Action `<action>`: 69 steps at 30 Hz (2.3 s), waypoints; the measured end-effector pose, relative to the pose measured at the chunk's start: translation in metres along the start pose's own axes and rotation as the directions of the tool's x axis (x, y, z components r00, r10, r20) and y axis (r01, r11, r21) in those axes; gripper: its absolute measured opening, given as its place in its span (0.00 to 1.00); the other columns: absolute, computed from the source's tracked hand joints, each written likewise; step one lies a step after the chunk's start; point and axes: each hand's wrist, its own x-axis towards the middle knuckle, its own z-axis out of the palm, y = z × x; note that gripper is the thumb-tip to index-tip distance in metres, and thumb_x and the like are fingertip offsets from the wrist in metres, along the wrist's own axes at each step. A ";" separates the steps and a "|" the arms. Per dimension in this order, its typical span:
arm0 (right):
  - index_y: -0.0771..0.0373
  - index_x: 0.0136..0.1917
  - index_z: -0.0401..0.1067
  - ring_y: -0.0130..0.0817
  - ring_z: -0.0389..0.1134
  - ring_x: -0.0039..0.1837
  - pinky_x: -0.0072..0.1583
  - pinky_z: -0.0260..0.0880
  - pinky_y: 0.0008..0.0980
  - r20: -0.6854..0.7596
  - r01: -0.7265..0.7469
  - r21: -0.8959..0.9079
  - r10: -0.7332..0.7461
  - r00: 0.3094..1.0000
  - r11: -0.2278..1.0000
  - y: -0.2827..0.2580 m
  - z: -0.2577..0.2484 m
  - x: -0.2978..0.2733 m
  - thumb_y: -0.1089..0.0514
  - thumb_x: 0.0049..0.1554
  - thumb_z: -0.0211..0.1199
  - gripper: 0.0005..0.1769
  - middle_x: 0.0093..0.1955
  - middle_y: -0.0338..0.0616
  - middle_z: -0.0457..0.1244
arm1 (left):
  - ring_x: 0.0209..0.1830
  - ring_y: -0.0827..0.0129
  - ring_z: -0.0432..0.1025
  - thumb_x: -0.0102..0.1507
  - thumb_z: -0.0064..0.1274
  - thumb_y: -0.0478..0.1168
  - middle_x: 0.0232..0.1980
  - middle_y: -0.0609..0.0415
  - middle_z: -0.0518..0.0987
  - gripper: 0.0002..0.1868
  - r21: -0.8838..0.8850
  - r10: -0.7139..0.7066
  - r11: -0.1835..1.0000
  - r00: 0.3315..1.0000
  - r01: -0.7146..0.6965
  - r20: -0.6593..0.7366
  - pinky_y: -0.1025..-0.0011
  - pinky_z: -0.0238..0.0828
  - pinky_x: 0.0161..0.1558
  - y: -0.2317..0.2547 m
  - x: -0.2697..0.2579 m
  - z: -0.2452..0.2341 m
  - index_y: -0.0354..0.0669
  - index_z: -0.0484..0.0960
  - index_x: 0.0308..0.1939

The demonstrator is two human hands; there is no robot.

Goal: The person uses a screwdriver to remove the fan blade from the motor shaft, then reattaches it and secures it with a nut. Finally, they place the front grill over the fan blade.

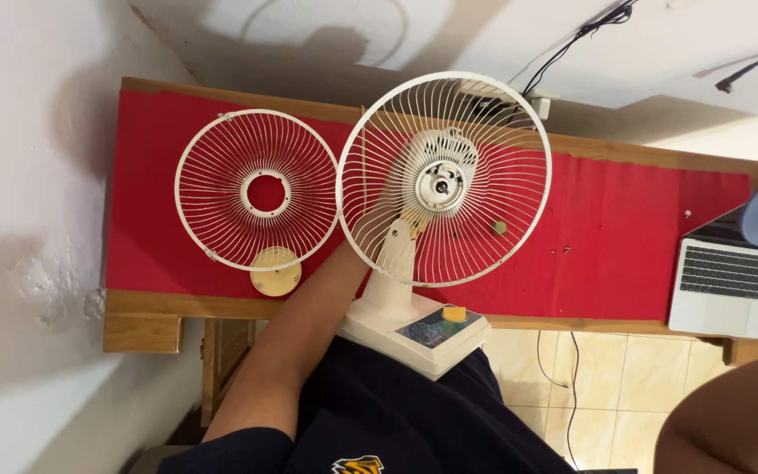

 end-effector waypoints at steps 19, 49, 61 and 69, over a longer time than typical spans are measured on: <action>0.57 0.39 0.66 0.33 0.66 0.67 0.76 0.49 0.57 0.319 0.289 0.332 -0.395 0.861 0.898 -0.076 0.083 0.050 0.60 0.38 0.80 0.23 0.64 0.35 0.66 | 0.71 0.59 0.65 0.70 0.35 0.60 0.71 0.44 0.68 0.35 0.061 -0.059 0.996 0.998 0.058 0.011 0.58 0.63 0.69 0.003 -0.002 0.003 0.42 0.58 0.74; 0.58 0.40 0.61 0.48 0.69 0.65 0.64 0.68 0.46 0.321 0.192 0.325 -0.299 0.899 0.926 -0.073 0.062 0.051 0.63 0.38 0.80 0.27 0.65 0.48 0.66 | 0.72 0.59 0.64 0.70 0.35 0.59 0.72 0.44 0.67 0.35 -0.035 -0.060 0.998 0.998 0.058 -0.035 0.59 0.63 0.70 -0.030 -0.010 -0.010 0.43 0.57 0.75; 0.58 0.42 0.61 0.49 0.64 0.71 0.72 0.63 0.49 0.358 0.250 0.327 -0.365 0.859 0.911 -0.066 0.092 0.050 0.61 0.41 0.79 0.26 0.67 0.41 0.67 | 0.72 0.60 0.63 0.70 0.36 0.59 0.72 0.44 0.66 0.35 -0.036 -0.078 0.996 0.996 0.077 -0.031 0.59 0.62 0.70 -0.031 -0.017 -0.002 0.43 0.56 0.75; 0.58 0.40 0.62 0.47 0.64 0.71 0.75 0.62 0.49 0.363 0.315 0.284 -0.405 0.839 0.906 -0.076 0.081 0.052 0.59 0.42 0.78 0.23 0.66 0.40 0.67 | 0.72 0.60 0.63 0.70 0.36 0.59 0.73 0.44 0.66 0.35 -0.035 -0.088 0.996 0.996 0.086 -0.031 0.59 0.62 0.70 -0.031 -0.018 0.001 0.43 0.56 0.75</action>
